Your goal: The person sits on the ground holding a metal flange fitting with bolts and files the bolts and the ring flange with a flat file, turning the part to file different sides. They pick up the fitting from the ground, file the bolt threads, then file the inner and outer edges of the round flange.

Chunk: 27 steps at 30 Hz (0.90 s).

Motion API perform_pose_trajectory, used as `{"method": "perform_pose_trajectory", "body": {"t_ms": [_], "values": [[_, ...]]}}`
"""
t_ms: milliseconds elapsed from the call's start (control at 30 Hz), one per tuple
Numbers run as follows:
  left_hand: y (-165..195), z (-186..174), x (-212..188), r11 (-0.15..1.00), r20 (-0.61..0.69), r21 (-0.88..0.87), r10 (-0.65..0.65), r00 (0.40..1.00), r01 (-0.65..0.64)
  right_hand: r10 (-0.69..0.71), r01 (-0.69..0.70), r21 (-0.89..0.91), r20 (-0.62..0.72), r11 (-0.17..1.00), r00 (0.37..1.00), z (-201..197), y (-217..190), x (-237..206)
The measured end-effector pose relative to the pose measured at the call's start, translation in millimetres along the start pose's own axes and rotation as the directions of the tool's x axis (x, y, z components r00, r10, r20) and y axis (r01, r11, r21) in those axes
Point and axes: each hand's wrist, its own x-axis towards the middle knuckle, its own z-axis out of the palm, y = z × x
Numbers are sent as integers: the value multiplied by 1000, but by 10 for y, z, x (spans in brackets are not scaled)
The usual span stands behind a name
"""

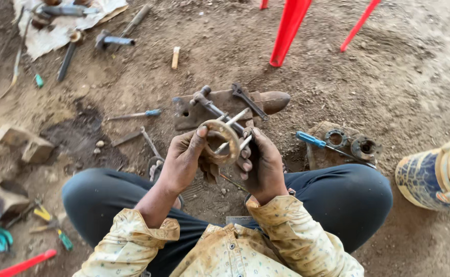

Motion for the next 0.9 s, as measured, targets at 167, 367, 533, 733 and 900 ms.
{"method": "perform_pose_trajectory", "body": {"t_ms": [167,367,533,733,900], "values": [[171,153,-337,995,-92,101,30,995,-20,179,-174,110,-37,979,983,-18,118,-39],[286,121,-300,977,-10,-191,-102,995,99,242,-241,31,-61,970,968,-94,297,117],[70,-109,-195,971,-86,-205,-143,986,123,272,-268,48,-77,962,959,-210,595,300],[-152,-409,48,971,-142,-187,-175,974,148,-331,136,-720,-137,680,934,-425,702,552],[-289,-626,270,955,-107,24,-291,951,295,-180,-52,-672,-271,739,946,-535,671,662]]}}
